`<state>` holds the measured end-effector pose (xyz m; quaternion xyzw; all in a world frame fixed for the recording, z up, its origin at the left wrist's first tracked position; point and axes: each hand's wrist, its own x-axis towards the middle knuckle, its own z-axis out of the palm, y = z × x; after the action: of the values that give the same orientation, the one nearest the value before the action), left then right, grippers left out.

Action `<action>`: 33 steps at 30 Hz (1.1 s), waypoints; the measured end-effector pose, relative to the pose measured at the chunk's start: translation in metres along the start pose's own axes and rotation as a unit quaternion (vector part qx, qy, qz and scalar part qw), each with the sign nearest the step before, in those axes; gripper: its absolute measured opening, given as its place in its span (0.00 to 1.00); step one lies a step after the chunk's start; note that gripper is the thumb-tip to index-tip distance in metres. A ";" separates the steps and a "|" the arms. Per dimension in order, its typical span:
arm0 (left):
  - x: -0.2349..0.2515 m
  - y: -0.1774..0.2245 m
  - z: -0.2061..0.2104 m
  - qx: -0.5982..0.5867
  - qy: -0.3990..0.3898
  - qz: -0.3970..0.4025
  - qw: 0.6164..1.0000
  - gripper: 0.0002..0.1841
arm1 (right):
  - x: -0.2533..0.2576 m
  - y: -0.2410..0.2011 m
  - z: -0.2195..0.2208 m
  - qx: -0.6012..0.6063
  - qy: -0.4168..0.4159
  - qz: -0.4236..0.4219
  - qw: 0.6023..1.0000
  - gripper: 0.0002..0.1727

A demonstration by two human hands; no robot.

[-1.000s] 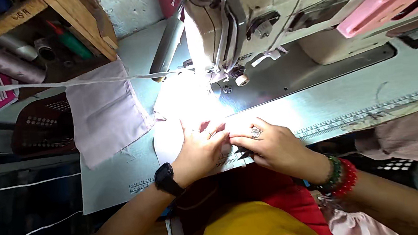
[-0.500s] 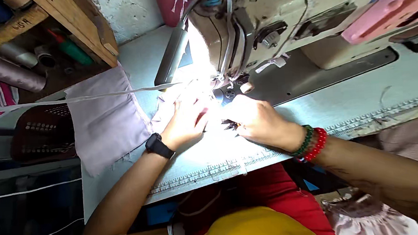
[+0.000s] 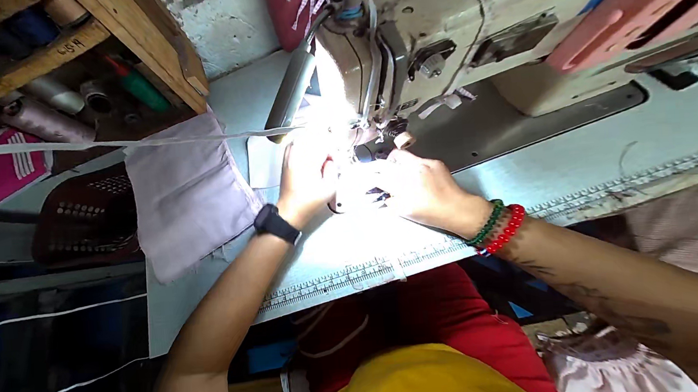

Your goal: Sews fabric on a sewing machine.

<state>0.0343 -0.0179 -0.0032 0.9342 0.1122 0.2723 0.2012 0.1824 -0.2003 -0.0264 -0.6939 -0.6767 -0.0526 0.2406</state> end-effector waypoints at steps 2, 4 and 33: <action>-0.023 0.023 0.004 -0.010 -0.006 0.004 1.000 0.08 | 0.000 -0.002 -0.002 0.002 -0.003 0.010 1.000 0.24; -0.039 0.036 0.009 0.002 -0.046 0.007 0.999 0.13 | -0.001 -0.003 -0.002 0.012 -0.008 0.014 1.000 0.26; -0.042 0.049 0.022 0.055 -0.114 0.022 0.992 0.15 | -0.006 0.034 -0.048 0.015 -0.005 0.024 1.000 0.19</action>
<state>0.0163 -0.0820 -0.0180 0.9710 0.0826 0.1618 0.1551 0.2268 -0.2241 0.0049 -0.7066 -0.6614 -0.0332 0.2494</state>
